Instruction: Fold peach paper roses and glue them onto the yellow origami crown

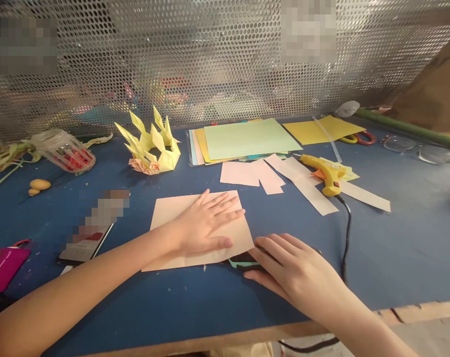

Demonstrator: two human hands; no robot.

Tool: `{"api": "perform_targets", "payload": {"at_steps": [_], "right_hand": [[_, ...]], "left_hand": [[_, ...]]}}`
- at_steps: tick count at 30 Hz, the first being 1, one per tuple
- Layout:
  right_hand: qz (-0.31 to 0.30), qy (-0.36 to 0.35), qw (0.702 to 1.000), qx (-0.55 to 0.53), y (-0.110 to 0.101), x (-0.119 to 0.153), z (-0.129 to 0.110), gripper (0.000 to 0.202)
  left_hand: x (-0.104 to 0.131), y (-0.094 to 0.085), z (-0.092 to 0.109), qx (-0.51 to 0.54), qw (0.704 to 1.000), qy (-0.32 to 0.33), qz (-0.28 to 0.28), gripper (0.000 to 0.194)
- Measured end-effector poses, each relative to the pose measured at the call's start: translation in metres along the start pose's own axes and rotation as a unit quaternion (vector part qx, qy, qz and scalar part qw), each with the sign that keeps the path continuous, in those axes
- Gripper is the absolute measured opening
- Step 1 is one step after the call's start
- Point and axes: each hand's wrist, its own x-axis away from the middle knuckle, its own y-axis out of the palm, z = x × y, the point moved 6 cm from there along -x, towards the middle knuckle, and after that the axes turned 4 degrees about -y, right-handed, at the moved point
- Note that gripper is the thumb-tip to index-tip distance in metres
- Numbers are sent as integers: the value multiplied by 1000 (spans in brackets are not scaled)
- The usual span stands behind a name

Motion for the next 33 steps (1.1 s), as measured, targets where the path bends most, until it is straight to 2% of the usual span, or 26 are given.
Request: {"api": "perform_targets", "payload": {"at_steps": [23, 33], "right_hand": [[-6, -28, 1000, 11, -1, 2, -2, 18], [-11, -12, 1000, 3, 0, 2, -3, 19]], "left_hand": [[0, -3, 2, 4, 1000, -5, -12, 84], [0, 0, -1, 10, 1000, 3, -7, 89]]}}
